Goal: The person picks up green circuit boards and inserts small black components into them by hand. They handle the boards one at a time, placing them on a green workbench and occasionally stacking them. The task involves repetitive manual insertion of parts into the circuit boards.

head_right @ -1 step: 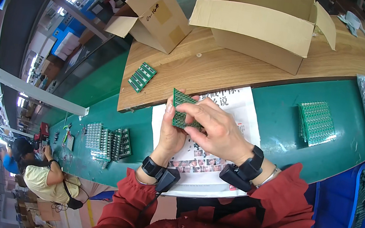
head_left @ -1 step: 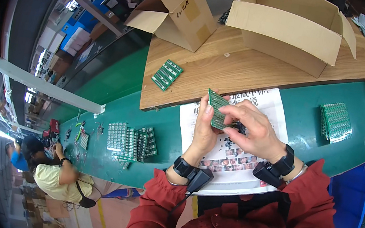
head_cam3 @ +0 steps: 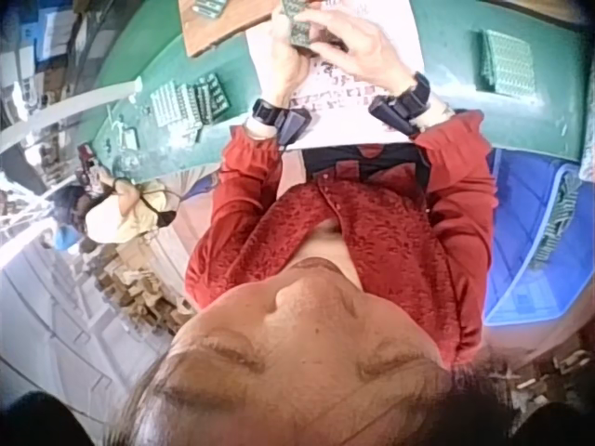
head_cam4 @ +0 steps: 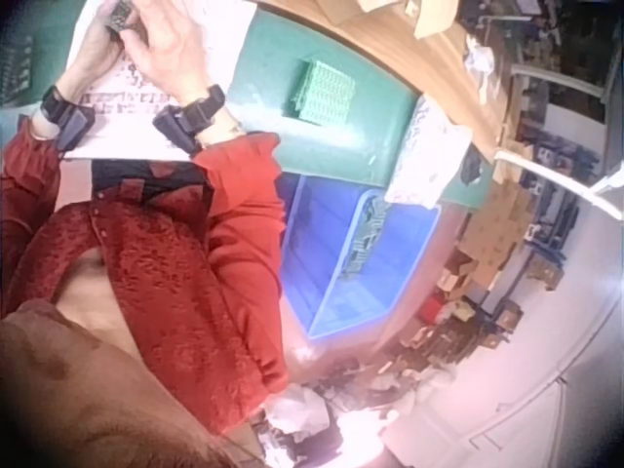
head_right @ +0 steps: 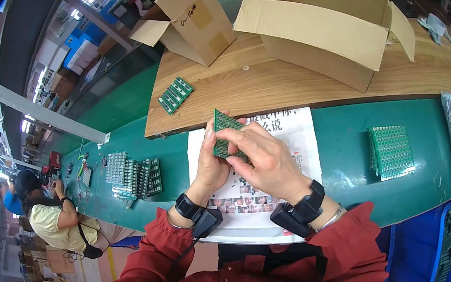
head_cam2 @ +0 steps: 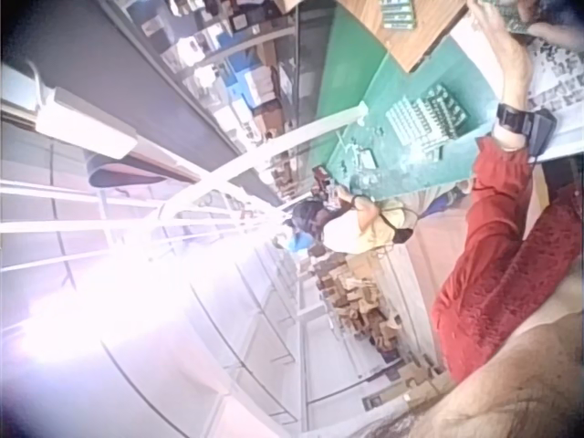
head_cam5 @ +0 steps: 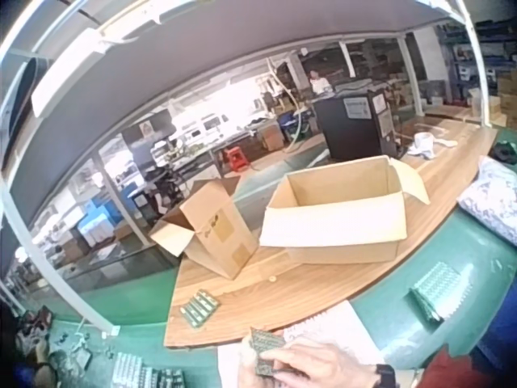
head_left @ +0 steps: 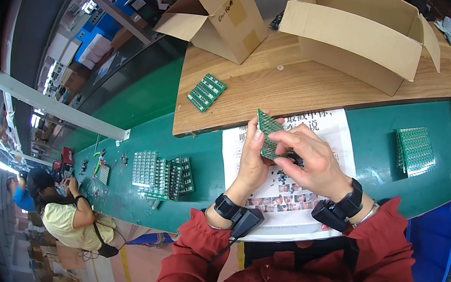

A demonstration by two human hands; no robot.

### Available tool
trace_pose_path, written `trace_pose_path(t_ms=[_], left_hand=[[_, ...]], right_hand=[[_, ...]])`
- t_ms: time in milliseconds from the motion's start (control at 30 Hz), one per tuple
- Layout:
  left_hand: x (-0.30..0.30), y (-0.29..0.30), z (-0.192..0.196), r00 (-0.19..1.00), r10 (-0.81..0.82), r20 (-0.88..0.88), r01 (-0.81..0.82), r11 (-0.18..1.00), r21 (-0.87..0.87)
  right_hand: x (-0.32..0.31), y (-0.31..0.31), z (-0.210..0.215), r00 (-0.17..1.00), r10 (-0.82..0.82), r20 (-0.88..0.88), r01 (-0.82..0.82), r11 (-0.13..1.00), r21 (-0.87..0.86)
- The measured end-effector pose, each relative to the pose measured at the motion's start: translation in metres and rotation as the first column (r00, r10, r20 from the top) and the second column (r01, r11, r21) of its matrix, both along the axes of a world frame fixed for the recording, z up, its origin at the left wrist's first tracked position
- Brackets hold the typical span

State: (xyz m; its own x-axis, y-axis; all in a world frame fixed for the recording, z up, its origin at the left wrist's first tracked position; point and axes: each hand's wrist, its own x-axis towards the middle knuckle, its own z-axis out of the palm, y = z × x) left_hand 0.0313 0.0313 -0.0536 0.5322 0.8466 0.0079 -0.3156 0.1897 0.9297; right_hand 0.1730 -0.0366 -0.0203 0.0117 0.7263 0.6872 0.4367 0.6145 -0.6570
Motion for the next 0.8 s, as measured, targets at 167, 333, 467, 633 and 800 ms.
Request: trace_pose_path(t_ms=[167, 333, 467, 633, 800], left_hand=[[0.001, -0.001, 0.001, 1.000, -0.011, -0.017, 0.012, 0.999, 0.051], [-0.003, 0.000, 0.003, 0.991, -0.073, 0.112, 0.077, 0.997, -0.027], [-0.005, -0.001, 0.011, 0.976, -0.131, 0.174, 0.124, 0.991, 0.049], [-0.005, -0.001, 0.013, 0.971, -0.122, 0.204, 0.106, 0.991, 0.087], [-0.005, 0.003, 0.003, 0.953, -0.135, 0.270, 0.119, 0.990, 0.076]], right_hand=[[-0.005, 0.002, -0.004, 1.000, 0.002, -0.024, -0.001, 0.999, 0.045], [0.009, -0.003, 0.002, 0.998, -0.007, -0.055, 0.003, 0.997, -0.074], [0.016, 0.002, -0.006, 0.998, -0.047, 0.050, 0.051, 0.995, -0.087], [0.011, -0.002, 0.003, 0.999, 0.019, 0.041, -0.019, 1.000, 0.010], [0.005, 0.001, -0.006, 0.970, -0.111, 0.216, 0.099, 0.993, 0.064]])
